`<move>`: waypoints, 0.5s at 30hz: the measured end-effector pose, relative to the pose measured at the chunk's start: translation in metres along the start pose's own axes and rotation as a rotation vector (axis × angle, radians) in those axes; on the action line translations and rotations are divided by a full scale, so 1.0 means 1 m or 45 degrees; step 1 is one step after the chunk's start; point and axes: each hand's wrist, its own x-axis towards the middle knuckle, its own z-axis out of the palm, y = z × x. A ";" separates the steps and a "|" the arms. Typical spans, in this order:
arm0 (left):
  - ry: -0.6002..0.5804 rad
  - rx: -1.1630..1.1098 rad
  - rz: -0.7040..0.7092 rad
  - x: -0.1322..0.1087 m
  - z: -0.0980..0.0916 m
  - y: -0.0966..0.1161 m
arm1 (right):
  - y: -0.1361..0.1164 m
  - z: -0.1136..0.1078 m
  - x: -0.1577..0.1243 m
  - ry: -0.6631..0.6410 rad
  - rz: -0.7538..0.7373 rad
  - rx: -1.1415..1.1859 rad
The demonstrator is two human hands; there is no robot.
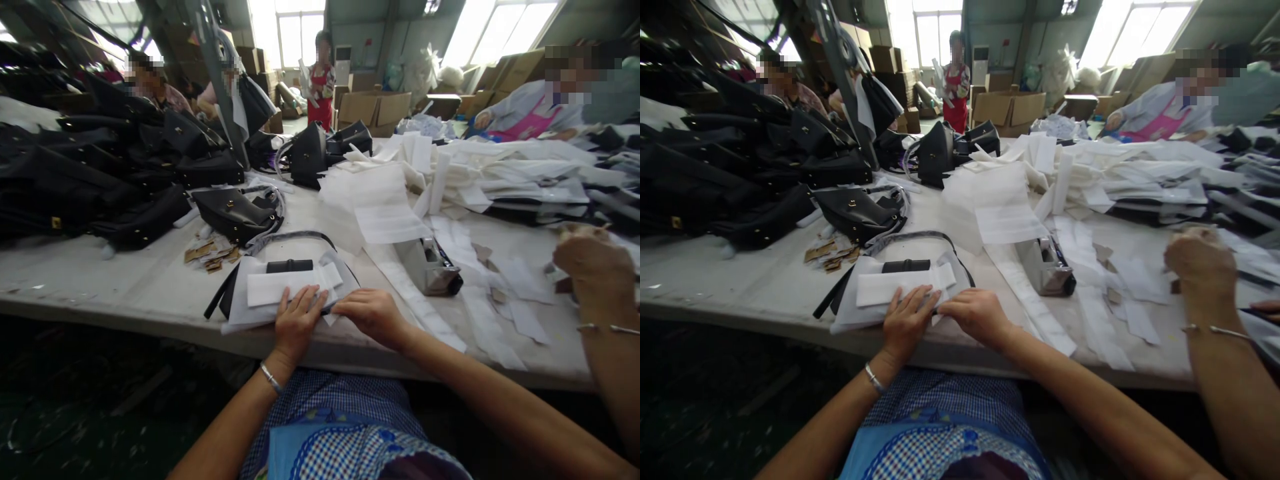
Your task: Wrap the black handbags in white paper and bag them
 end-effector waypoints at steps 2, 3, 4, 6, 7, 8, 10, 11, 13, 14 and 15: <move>0.014 -0.011 -0.011 0.000 0.000 0.000 | 0.013 0.000 0.019 -0.065 0.083 0.016; 0.019 -0.020 -0.013 0.001 0.000 0.000 | 0.019 0.001 0.027 -0.104 0.135 0.021; 0.028 -0.027 -0.016 0.001 0.000 0.000 | 0.025 0.004 0.034 -0.143 0.189 0.022; 0.055 -0.042 -0.020 0.002 0.001 0.000 | 0.036 0.010 0.046 -0.213 0.301 0.005; 0.078 -0.050 -0.017 0.003 0.001 0.000 | 0.040 0.013 0.050 -0.240 0.346 -0.010; 0.103 -0.059 -0.014 0.004 0.002 0.000 | 0.044 0.017 0.053 -0.263 0.376 -0.027; 0.144 -0.085 -0.007 0.005 0.002 -0.001 | 0.050 0.023 0.057 -0.307 0.391 -0.061; 0.156 -0.095 -0.006 0.005 0.002 -0.001 | 0.052 0.025 0.058 -0.324 0.379 -0.078; 0.156 -0.100 -0.016 0.006 0.001 -0.002 | 0.053 0.028 0.059 -0.352 0.346 -0.102; 0.150 -0.099 -0.022 0.007 0.000 -0.002 | 0.053 0.029 0.060 -0.366 0.336 -0.108; 0.144 -0.097 -0.029 0.007 0.000 -0.002 | 0.054 0.030 0.060 -0.383 0.330 -0.115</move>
